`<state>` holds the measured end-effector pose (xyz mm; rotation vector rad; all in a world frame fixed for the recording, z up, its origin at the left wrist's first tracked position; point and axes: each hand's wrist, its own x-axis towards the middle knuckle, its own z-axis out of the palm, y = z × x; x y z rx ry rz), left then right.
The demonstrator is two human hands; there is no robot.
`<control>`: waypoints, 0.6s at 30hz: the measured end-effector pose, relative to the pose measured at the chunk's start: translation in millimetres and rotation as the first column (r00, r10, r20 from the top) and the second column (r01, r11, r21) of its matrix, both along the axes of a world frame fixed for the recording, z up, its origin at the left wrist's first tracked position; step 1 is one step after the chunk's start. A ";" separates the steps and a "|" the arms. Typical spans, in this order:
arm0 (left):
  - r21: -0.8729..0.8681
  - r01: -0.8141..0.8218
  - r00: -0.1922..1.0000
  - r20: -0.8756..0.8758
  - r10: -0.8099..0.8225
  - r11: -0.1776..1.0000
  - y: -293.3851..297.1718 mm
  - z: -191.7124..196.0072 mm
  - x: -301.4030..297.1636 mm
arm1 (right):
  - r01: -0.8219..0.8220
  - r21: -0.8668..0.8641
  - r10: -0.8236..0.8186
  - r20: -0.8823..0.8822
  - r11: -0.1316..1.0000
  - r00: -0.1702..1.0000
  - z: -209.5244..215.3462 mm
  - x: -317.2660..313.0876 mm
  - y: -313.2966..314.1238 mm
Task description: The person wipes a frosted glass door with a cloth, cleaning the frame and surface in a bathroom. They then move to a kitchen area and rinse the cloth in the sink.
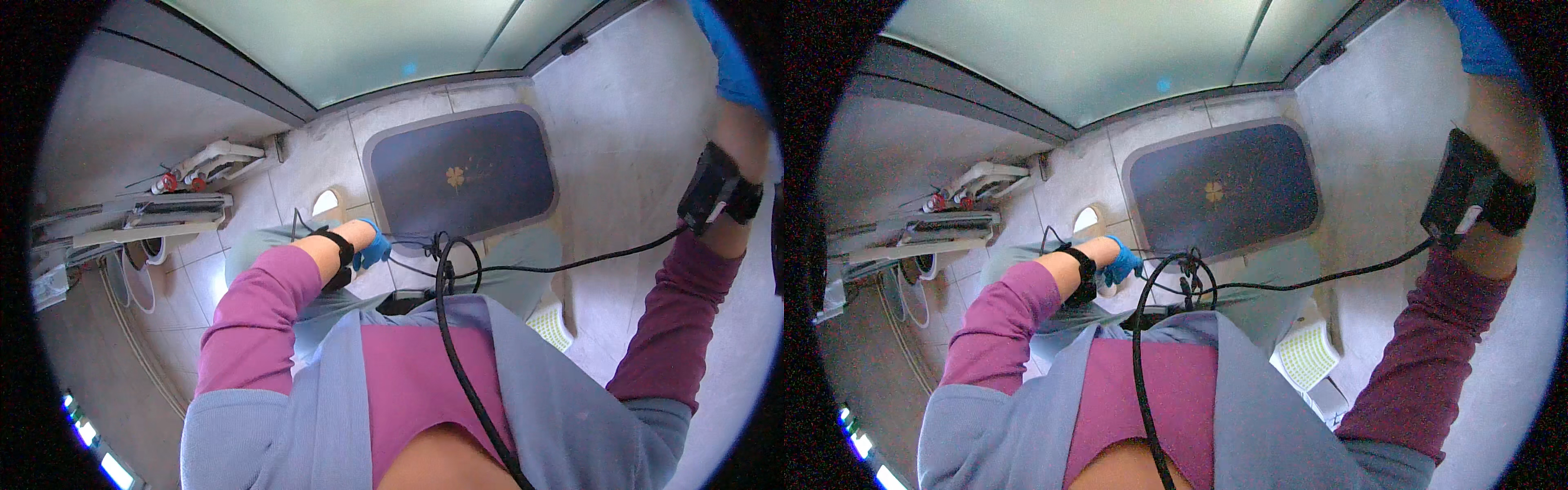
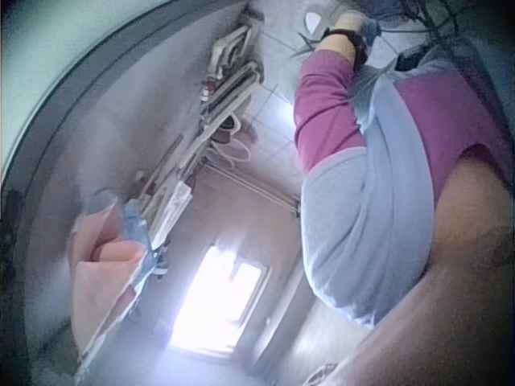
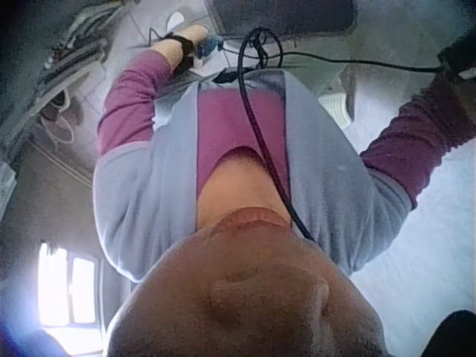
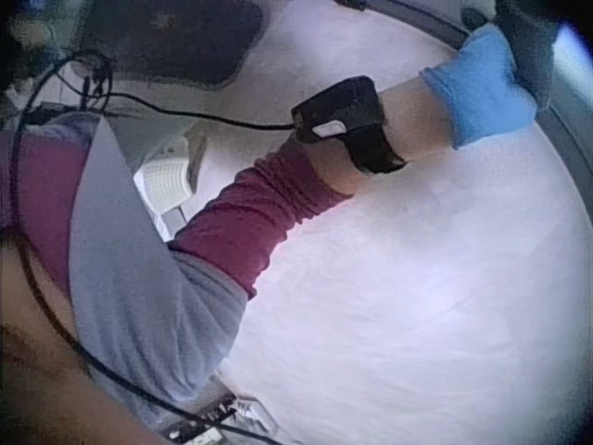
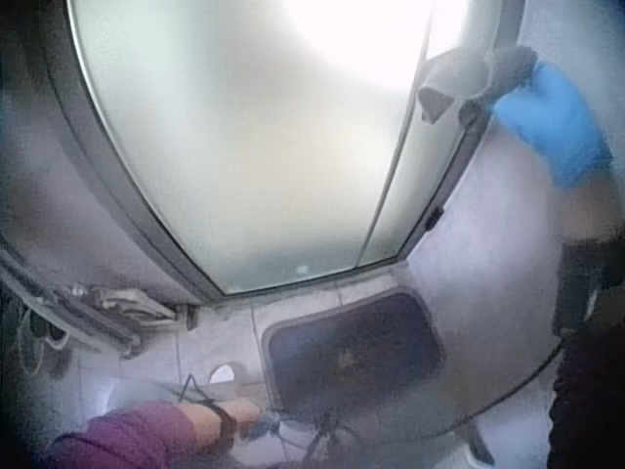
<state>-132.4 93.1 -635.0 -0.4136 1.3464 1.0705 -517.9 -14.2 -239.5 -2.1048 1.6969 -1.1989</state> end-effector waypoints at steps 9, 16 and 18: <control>-0.304 0.089 0.964 -0.215 -0.159 0.948 1.7 -9.2 30.4 | -0.002 -0.033 0.002 -0.011 0.999 1.000 -0.8 -11.4 3.2; 0.038 -0.117 0.990 0.083 0.114 0.992 -1.3 -33.7 48.8 | -0.020 -0.050 0.020 -0.004 0.999 1.000 -10.6 -7.1 2.9; 0.052 -0.178 0.973 0.157 0.168 0.983 -1.8 -30.9 48.8 | -0.023 -0.050 0.023 -0.003 0.998 1.000 -13.5 -7.3 1.5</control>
